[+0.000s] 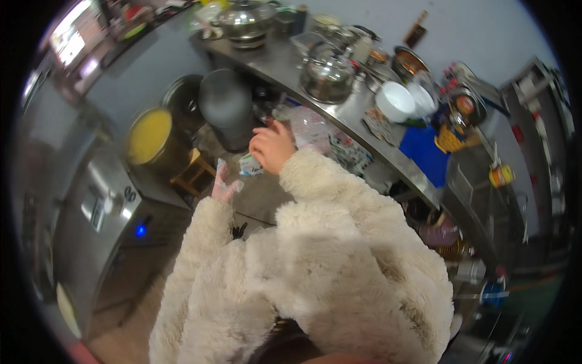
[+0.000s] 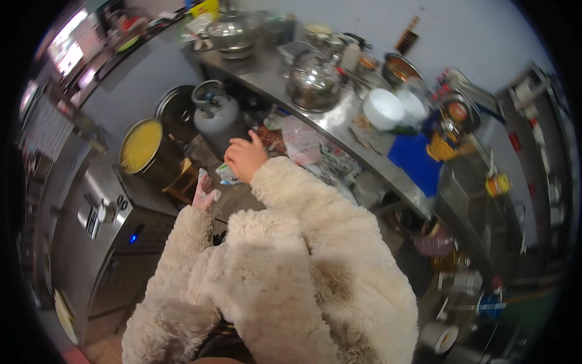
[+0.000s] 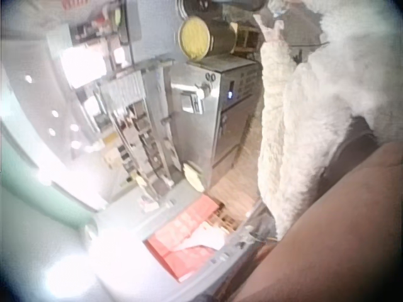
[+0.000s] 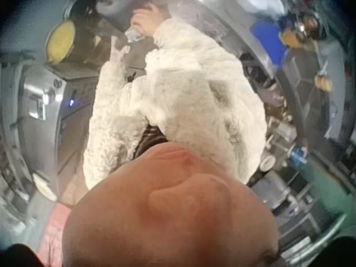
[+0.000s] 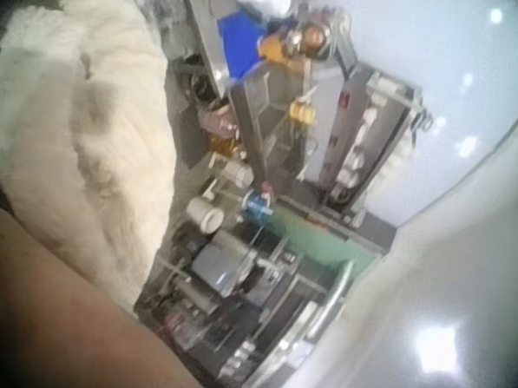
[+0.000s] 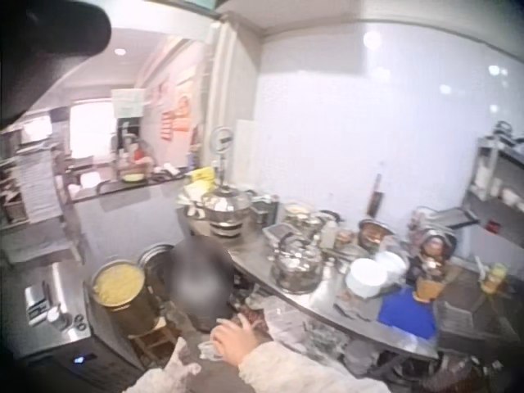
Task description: The person handles multiple ingredient packets and containers in a commercial kitchen, opening and pouring contents into a pot. They move between the countertop and a refrigerated display, retrieving and placing items while organizing the workspace.
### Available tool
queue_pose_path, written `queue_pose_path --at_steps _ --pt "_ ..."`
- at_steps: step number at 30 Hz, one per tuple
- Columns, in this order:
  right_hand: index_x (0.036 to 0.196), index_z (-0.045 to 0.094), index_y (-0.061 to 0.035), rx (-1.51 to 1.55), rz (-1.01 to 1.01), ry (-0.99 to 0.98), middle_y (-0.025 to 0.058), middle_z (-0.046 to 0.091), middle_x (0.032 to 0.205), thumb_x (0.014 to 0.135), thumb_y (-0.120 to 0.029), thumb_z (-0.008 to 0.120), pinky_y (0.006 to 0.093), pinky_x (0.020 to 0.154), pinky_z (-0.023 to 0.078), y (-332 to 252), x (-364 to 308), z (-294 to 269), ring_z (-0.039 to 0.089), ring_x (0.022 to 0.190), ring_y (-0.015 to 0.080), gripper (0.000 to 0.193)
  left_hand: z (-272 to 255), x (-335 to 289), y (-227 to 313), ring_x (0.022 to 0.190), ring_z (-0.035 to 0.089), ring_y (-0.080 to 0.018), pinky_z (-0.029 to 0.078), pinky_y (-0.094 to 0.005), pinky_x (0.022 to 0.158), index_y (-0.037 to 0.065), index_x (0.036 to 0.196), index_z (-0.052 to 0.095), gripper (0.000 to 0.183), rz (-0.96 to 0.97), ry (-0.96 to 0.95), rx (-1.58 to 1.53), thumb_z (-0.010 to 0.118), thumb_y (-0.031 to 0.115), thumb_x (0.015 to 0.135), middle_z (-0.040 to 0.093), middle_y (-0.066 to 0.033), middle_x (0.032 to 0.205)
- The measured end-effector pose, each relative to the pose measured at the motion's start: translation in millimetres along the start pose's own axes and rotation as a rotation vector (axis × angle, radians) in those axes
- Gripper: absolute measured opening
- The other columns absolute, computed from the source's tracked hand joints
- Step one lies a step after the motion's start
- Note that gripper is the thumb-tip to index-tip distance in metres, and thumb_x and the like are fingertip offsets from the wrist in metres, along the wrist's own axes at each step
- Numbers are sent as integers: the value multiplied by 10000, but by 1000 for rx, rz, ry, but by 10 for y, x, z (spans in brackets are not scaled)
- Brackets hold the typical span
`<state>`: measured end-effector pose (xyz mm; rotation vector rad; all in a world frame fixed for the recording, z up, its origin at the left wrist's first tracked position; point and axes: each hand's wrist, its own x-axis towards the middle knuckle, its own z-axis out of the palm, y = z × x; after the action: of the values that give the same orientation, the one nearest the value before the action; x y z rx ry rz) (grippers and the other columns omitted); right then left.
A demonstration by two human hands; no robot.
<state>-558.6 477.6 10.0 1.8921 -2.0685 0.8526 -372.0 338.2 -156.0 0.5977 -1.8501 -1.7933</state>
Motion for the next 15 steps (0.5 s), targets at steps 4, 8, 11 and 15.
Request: queue_pose_path --at_steps 4,8,11,15 --pt "780 603 -159 37 127 70 -34 604 826 784 -182 606 529 1028 230 -212 -358 -32 551 991 165 24 202 -191 -11 1289 317 -303 258 -409 1062 -49 1376 209 995 141 -123 339 809 248 640 325 -199 1378" --pt "793 598 -142 100 275 50 -17 589 811 789 -174 600 483 1013 275 -383 -757 -179 573 877 178 32 635 -383 124 1086 524 -226 435 -349 913 -28 1312 308 776 8 -206 -85 757 47 684 506 -140 1210" --pt "802 590 -126 164 405 123 -2 588 831 794 -166 599 440 955 328 -362 -973 -356 574 865 202 42 947 -429 184 1009 559 -178 454 -307 860 2 1246 400 603 -83 -258 -75 716 10 733 565 -102 1123" --pt "824 590 -110 195 559 242 28 587 851 799 -147 603 367 800 422 -272 -1290 -614 574 829 246 46 1332 -514 178 911 563 -132 455 -285 808 14 1155 499 434 -49 -301 -30 703 85 778 603 -67 1028"
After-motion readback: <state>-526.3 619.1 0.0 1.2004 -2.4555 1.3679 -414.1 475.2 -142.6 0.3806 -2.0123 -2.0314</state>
